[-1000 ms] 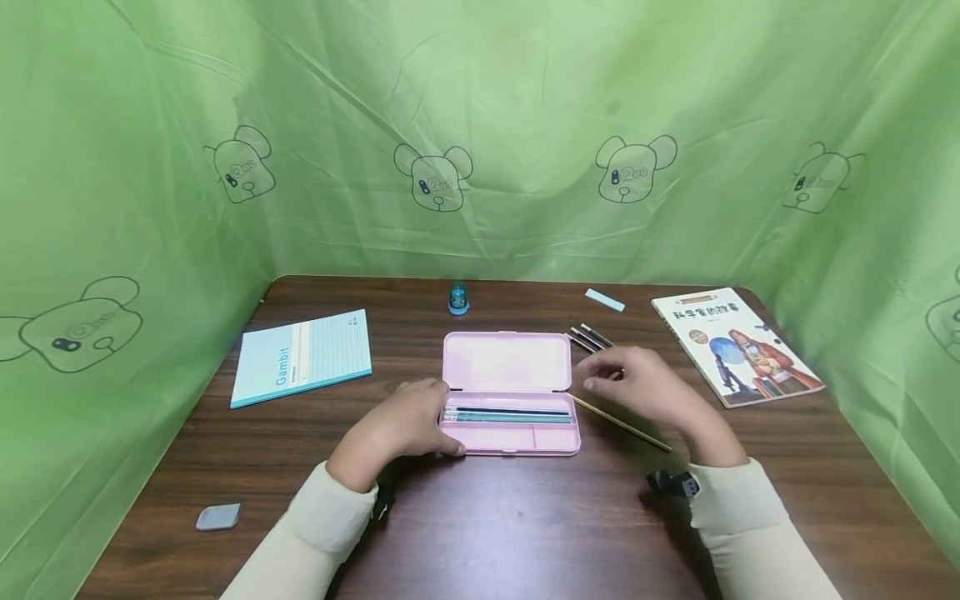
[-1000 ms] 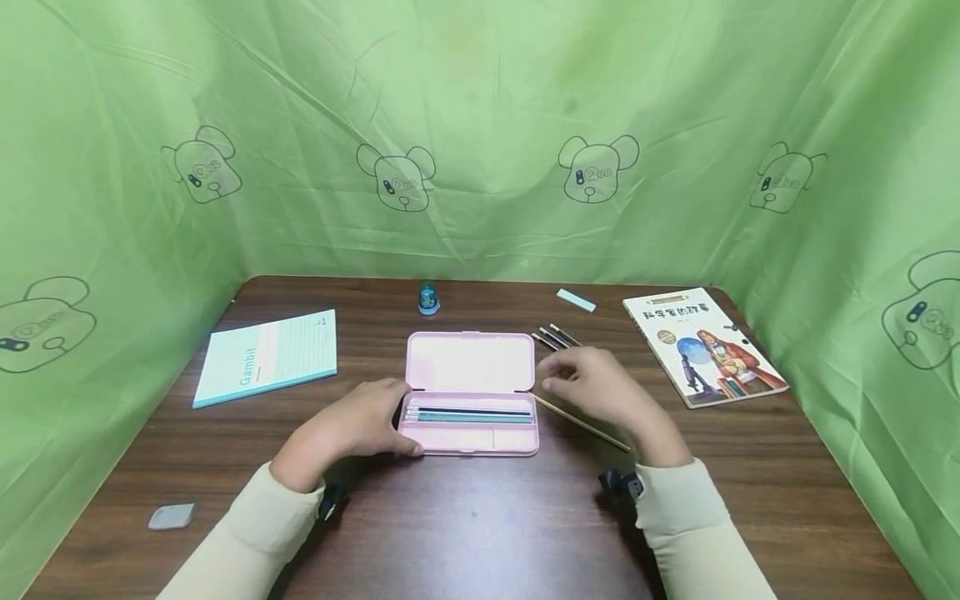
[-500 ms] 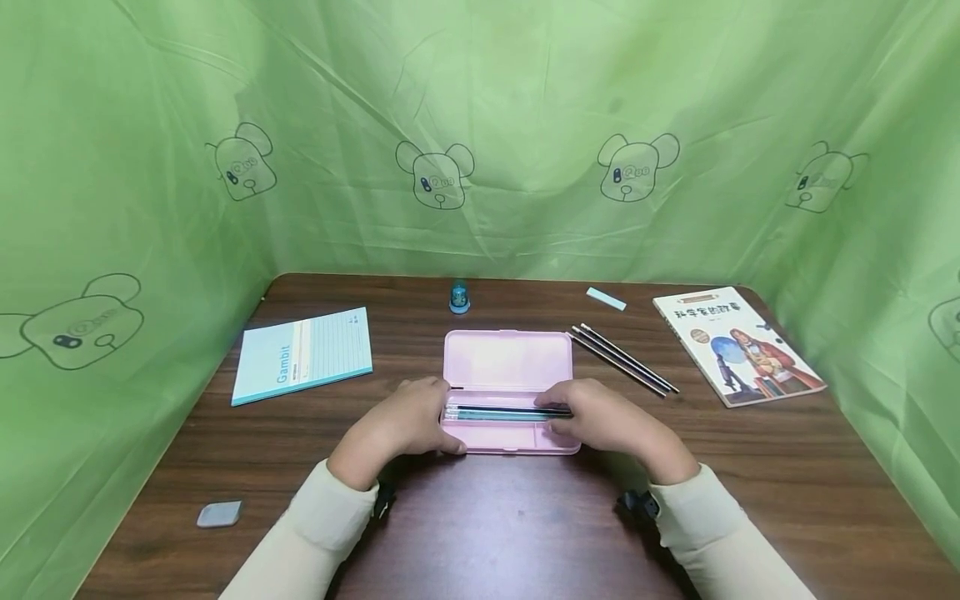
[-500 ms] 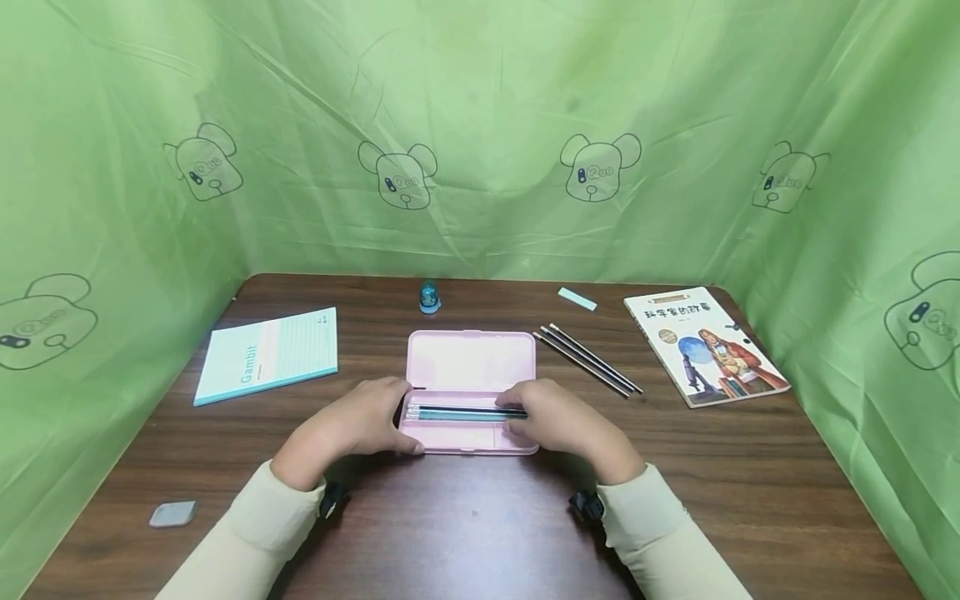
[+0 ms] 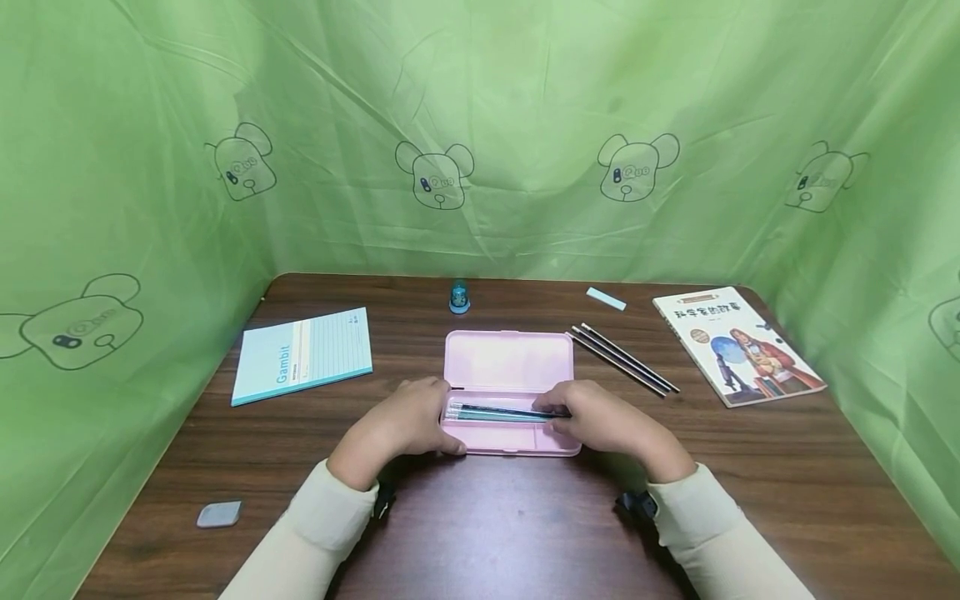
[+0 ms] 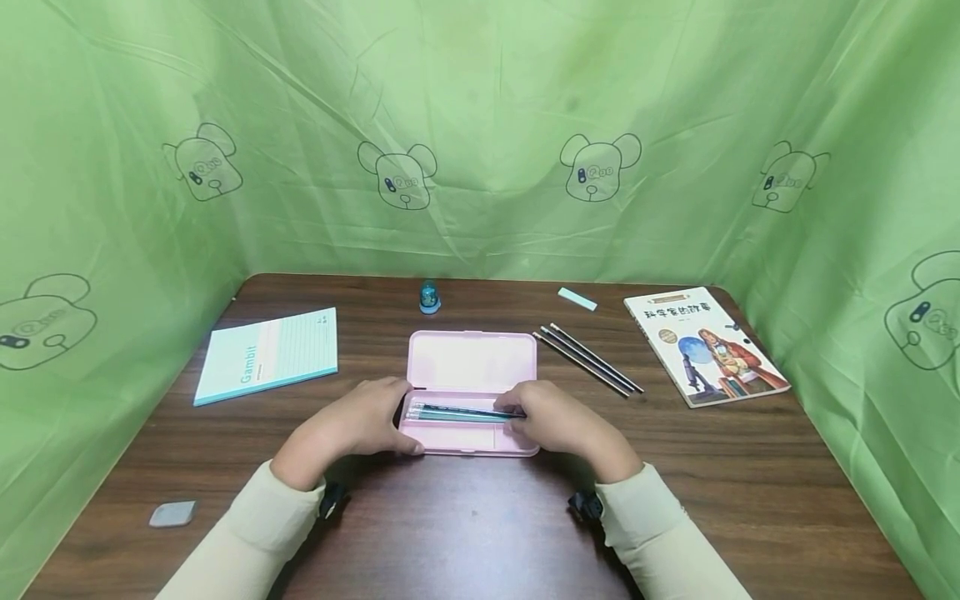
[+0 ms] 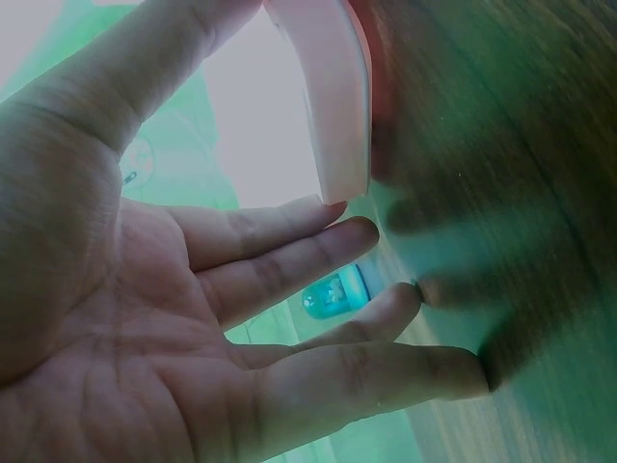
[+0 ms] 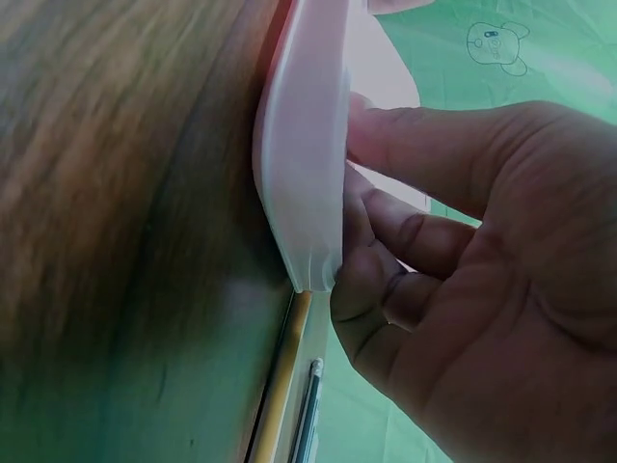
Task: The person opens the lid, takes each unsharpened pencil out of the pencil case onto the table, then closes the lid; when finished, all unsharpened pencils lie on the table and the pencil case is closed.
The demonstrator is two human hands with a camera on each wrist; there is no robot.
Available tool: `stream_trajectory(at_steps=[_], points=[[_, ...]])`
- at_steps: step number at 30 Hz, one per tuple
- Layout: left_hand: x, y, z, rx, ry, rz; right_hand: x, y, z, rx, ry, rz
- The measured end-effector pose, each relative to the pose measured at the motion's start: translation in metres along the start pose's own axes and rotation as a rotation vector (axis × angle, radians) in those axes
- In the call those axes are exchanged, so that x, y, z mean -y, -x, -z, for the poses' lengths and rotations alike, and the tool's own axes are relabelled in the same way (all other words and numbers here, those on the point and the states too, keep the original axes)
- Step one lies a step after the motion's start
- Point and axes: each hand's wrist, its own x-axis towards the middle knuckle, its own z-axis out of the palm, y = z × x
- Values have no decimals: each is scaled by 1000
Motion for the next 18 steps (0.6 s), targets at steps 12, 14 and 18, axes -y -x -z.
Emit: stream_trajectory(at_steps=[12, 14, 18], points=[[1, 0, -1, -5, 6, 2, -3, 1, 2, -27, -29, 59], [1, -1, 0, -8, 2, -4, -4, 2, 4, -40, -33, 73], [2, -2, -1, -15, -9, -23, -8, 6, 13, -87, -45, 69]])
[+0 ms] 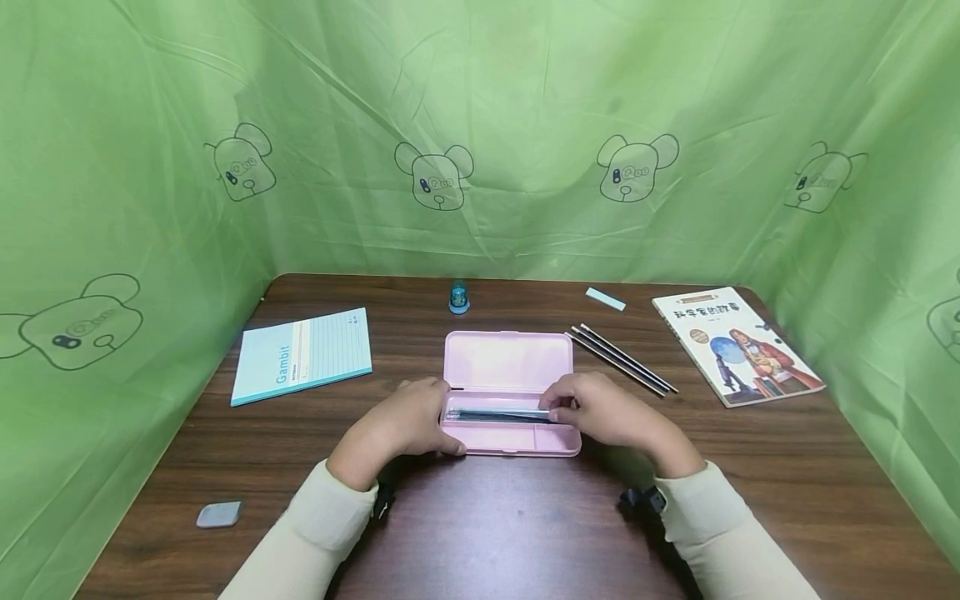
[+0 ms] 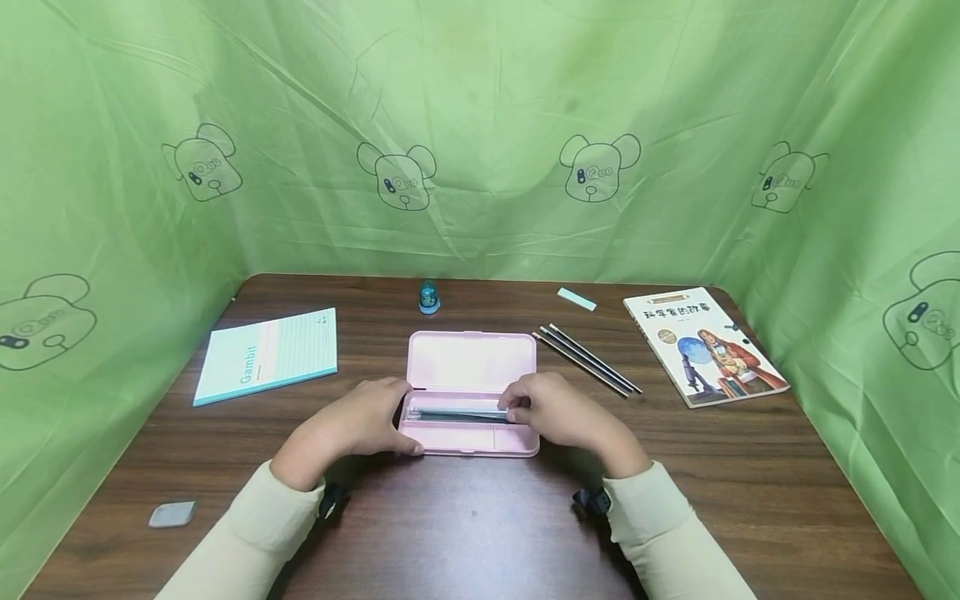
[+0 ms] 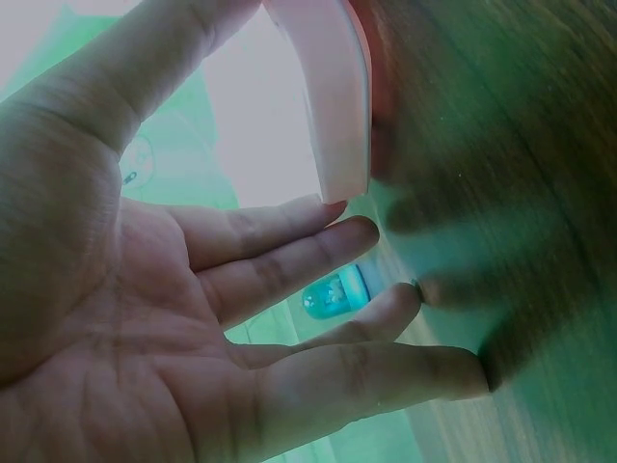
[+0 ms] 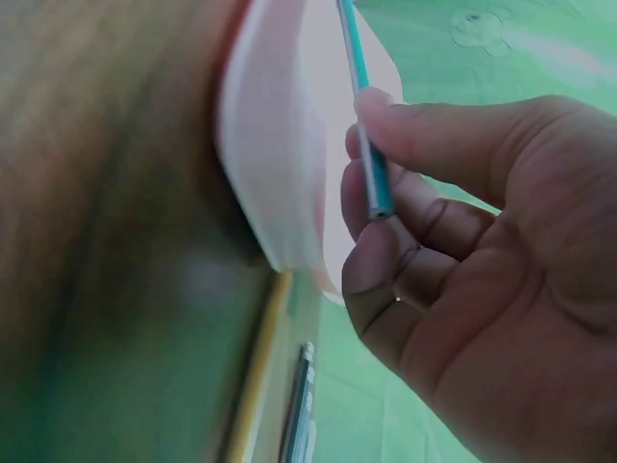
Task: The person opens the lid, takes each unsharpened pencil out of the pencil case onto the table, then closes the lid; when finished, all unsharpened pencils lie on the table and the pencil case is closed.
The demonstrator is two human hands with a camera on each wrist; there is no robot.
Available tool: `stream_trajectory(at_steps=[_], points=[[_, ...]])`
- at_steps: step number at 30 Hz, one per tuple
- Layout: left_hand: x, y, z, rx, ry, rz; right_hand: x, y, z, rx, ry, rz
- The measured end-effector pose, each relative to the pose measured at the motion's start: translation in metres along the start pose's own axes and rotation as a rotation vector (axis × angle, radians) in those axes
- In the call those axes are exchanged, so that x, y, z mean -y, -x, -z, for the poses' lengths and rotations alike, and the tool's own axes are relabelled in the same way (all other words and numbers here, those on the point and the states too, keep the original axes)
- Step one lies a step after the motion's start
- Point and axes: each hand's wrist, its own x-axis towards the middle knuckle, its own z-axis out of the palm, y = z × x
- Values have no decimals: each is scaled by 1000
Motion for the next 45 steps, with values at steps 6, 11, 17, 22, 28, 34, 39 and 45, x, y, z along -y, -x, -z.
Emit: stream_trajectory(at_steps=[6, 11, 17, 22, 28, 34, 39, 45], points=[[0, -2, -1, 2, -13, -5, -17, 12, 31, -128, -135, -140], [1, -2, -1, 3, -10, -1, -49, 25, 54, -322, -108, -297], [1, -1, -2, 9, -17, 6, -92, 41, 63, -392, -15, -408], [1, -1, -2, 6, -16, 6, -114, 48, 61, -363, 15, -470], [1, 0, -1, 6, -16, 5, -127, 53, 57, -317, 44, -549], [1, 0, -1, 7, -3, 4, -129, 54, 57, -278, 41, -572], [1, 0, -1, 8, -7, 6, -127, 54, 58, -264, 44, -580], [0, 0, -1, 8, -14, 7, -127, 55, 58, -254, 35, -586]])
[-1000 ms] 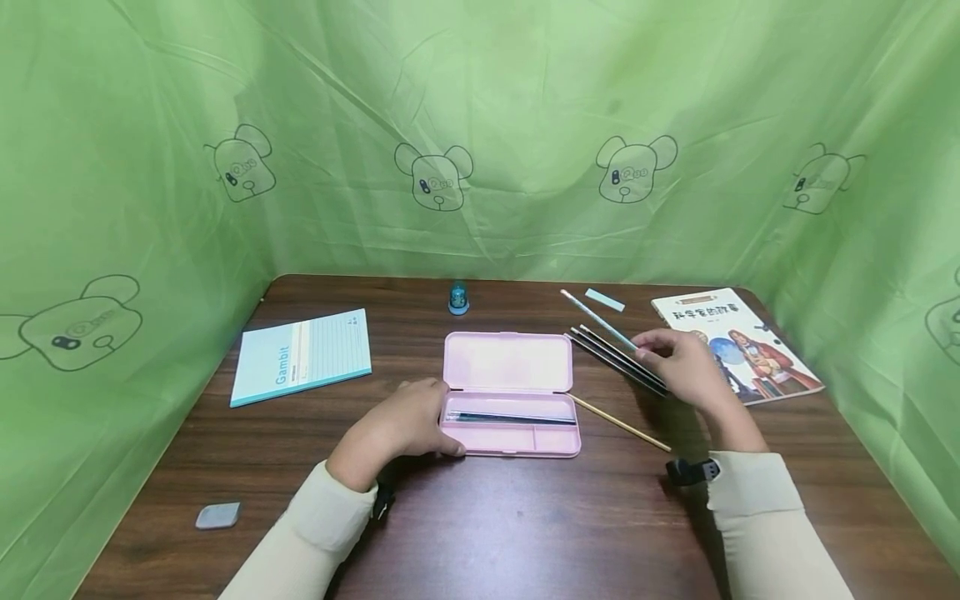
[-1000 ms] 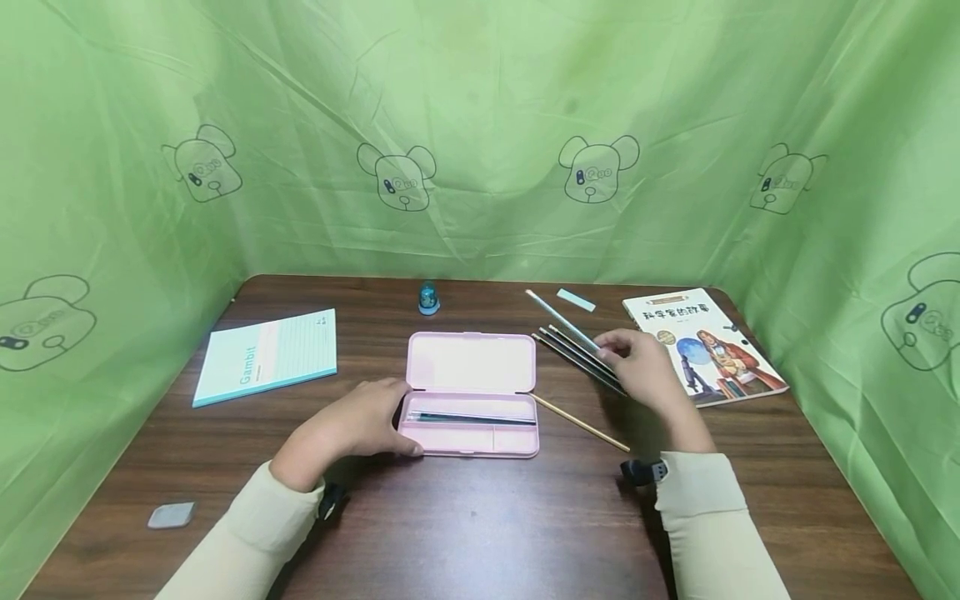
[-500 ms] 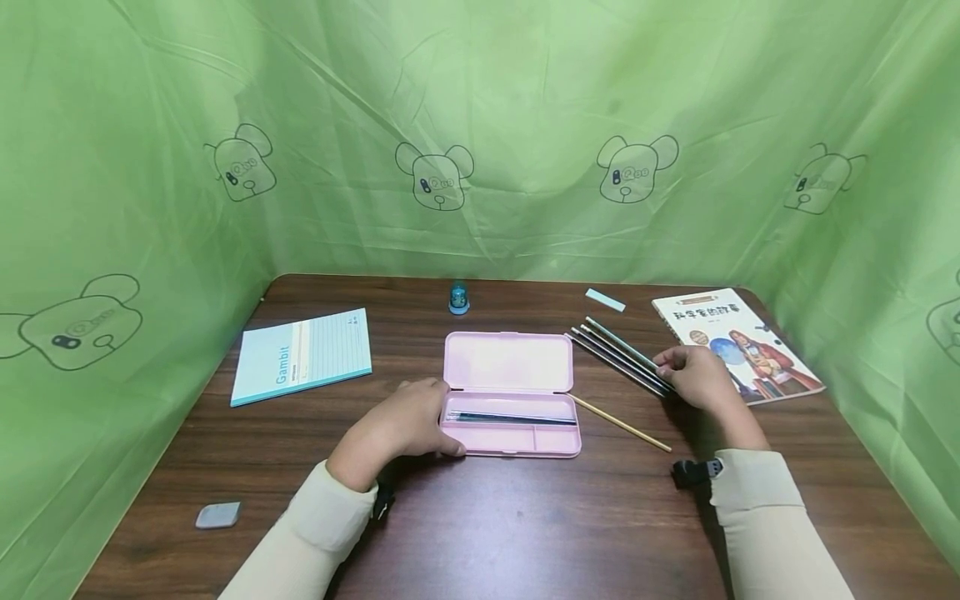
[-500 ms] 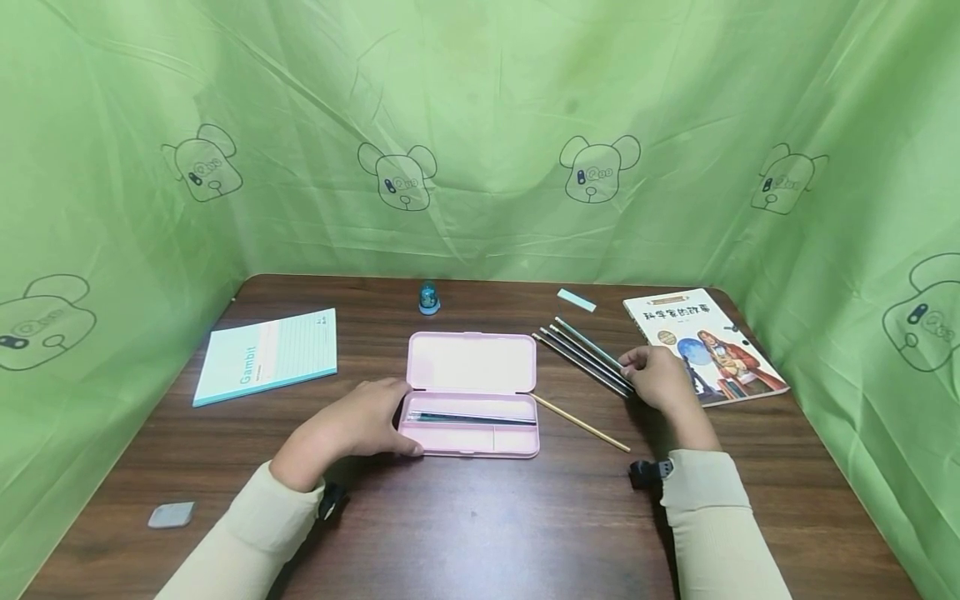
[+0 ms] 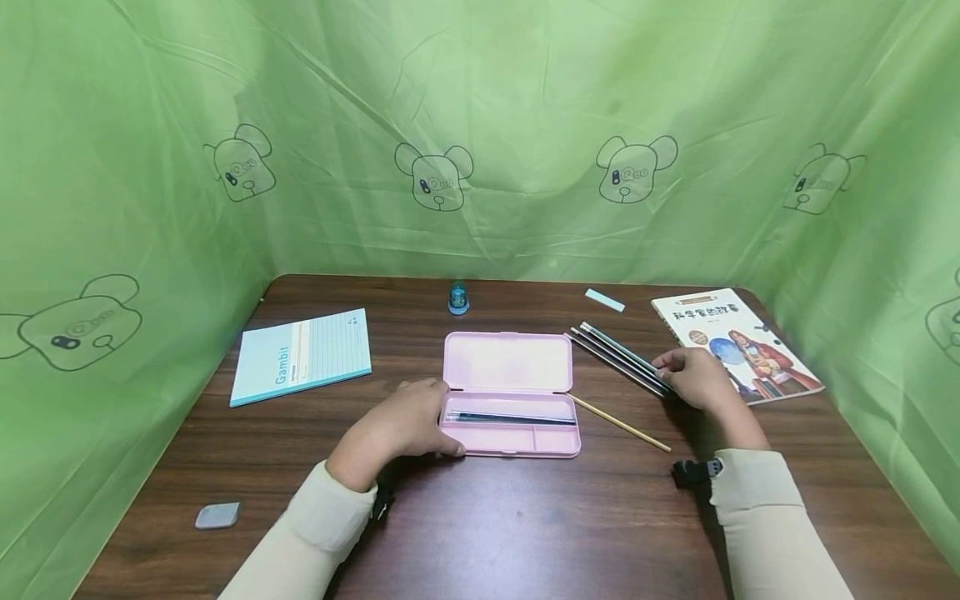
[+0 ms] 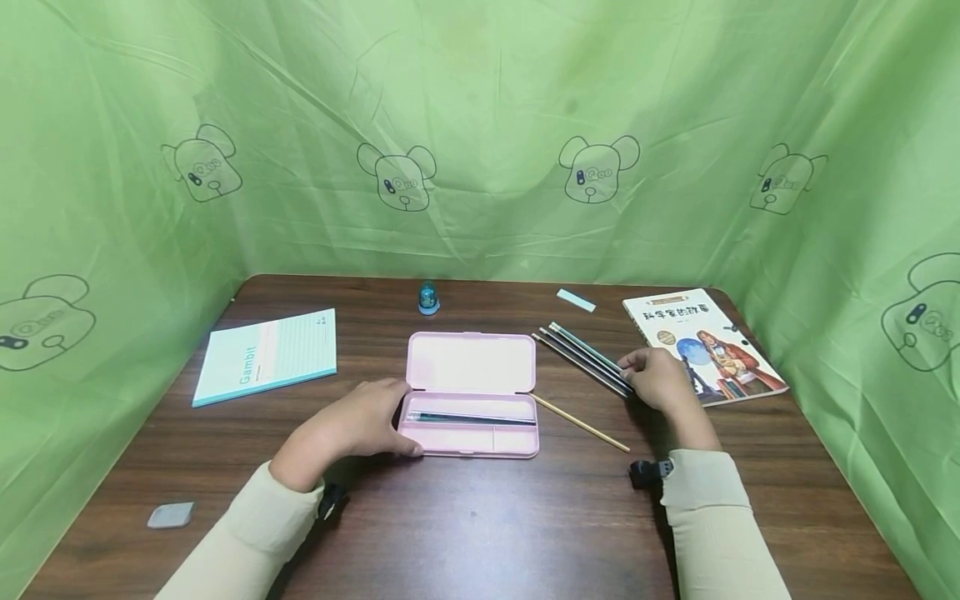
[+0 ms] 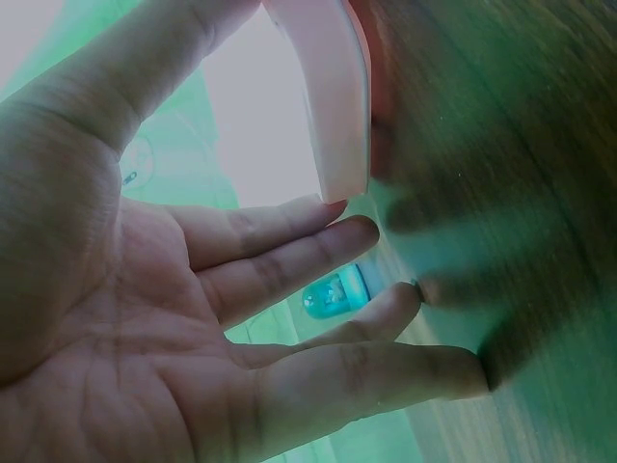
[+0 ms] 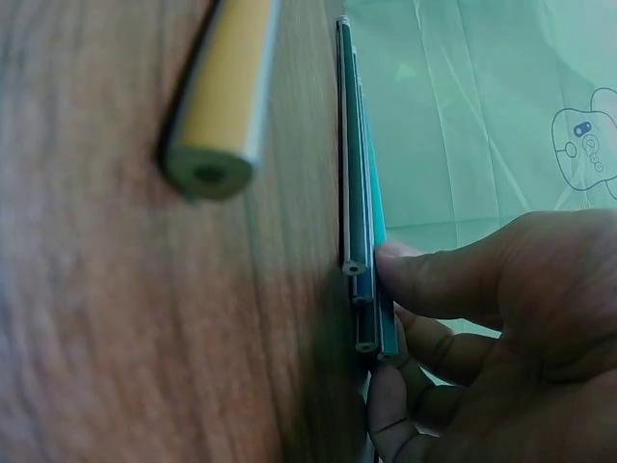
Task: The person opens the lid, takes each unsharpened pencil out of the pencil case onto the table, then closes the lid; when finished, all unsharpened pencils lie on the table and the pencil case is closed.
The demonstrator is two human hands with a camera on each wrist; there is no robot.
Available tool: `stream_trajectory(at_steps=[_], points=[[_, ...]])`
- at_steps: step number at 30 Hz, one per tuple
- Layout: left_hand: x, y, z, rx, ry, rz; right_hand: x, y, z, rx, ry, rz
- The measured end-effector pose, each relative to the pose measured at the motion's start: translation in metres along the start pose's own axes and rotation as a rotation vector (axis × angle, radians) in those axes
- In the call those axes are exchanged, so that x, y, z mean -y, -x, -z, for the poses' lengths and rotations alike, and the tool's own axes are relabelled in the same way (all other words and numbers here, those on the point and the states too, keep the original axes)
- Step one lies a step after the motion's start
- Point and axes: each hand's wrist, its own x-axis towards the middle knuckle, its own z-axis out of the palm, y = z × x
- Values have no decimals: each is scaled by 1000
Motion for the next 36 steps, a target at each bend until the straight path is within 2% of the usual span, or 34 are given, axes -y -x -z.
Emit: stream_trajectory(at_steps=[8, 13, 17, 21, 23, 27, 30, 36], points=[[0, -1, 0, -6, 13, -3, -3, 0, 2, 3, -12, 16], [0, -1, 0, -8, 12, -4, 4, 1, 6, 6, -59, 80], [1, -1, 0, -8, 7, -3, 25, 5, 5, 45, -156, 141], [1, 0, -1, -6, 9, 0, 59, 13, -6, 124, -274, 207], [1, 0, -2, -6, 14, -1, 77, 17, -14, 167, -297, 254], [1, 0, -2, -4, 11, 0, 109, 26, -33, 245, -253, 369], [1, -1, -2, -1, 0, 2, 125, 33, -46, 294, -200, 439], [2, -1, -2, 0, -5, 1, 136, 40, -60, 375, -150, 463]])
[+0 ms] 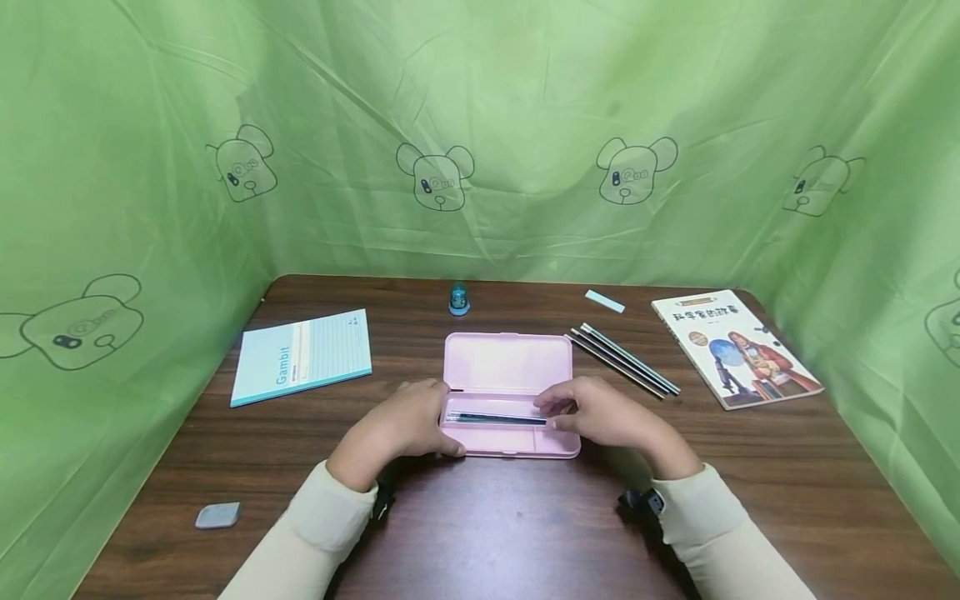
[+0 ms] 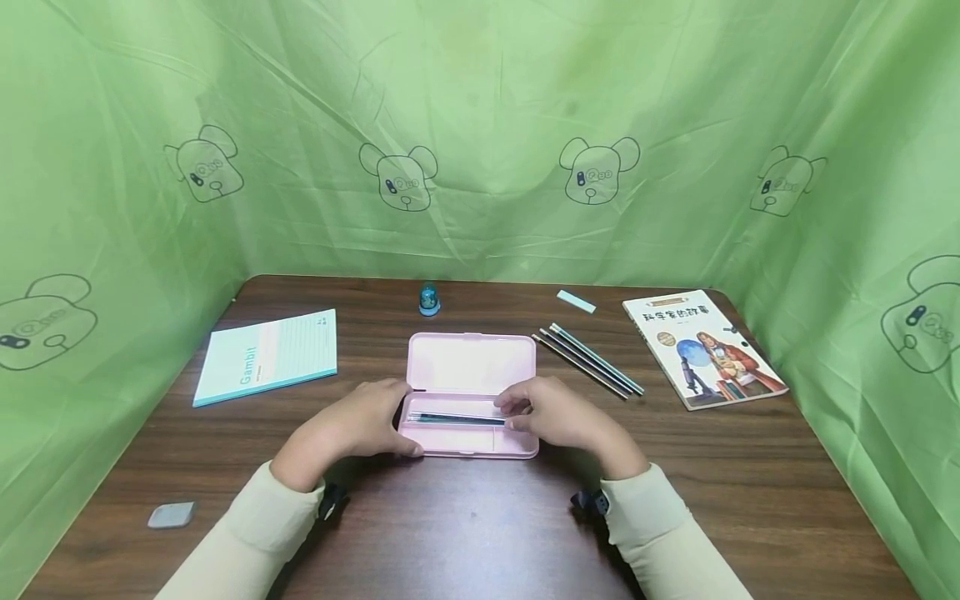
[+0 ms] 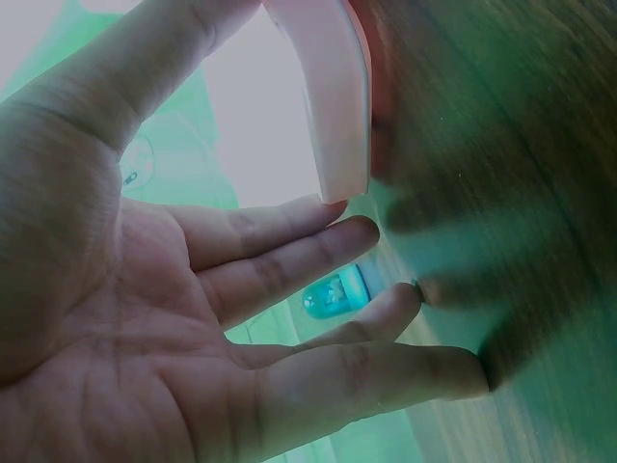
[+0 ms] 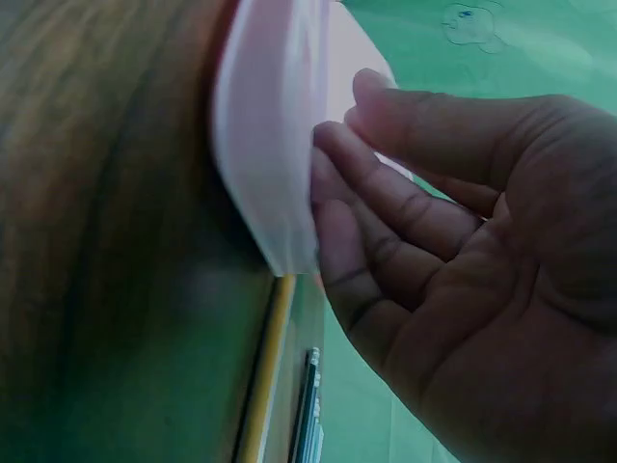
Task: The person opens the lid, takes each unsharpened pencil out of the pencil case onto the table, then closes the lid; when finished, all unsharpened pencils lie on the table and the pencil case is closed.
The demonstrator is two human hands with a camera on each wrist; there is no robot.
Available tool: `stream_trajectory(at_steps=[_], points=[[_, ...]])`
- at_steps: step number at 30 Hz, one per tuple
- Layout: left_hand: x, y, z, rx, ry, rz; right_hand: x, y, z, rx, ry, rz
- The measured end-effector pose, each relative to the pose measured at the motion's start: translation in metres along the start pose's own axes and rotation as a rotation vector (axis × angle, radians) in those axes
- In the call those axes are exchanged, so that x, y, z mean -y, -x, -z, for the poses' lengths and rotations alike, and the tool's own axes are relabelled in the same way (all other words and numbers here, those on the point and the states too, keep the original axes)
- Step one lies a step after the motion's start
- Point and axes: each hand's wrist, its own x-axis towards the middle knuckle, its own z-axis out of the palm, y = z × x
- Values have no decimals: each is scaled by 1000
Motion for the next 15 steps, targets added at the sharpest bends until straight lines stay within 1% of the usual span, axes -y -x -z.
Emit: stream_trajectory(at_steps=[3, 11, 15], points=[[-1, 1, 1, 0, 2, 0, 1, -2, -4, 11, 24, -11], [0, 1, 0, -5, 4, -2, 0, -5, -11, -1, 75, -21], [0, 1, 0, -5, 8, -2, -1, -5, -12, 1, 90, -1]])
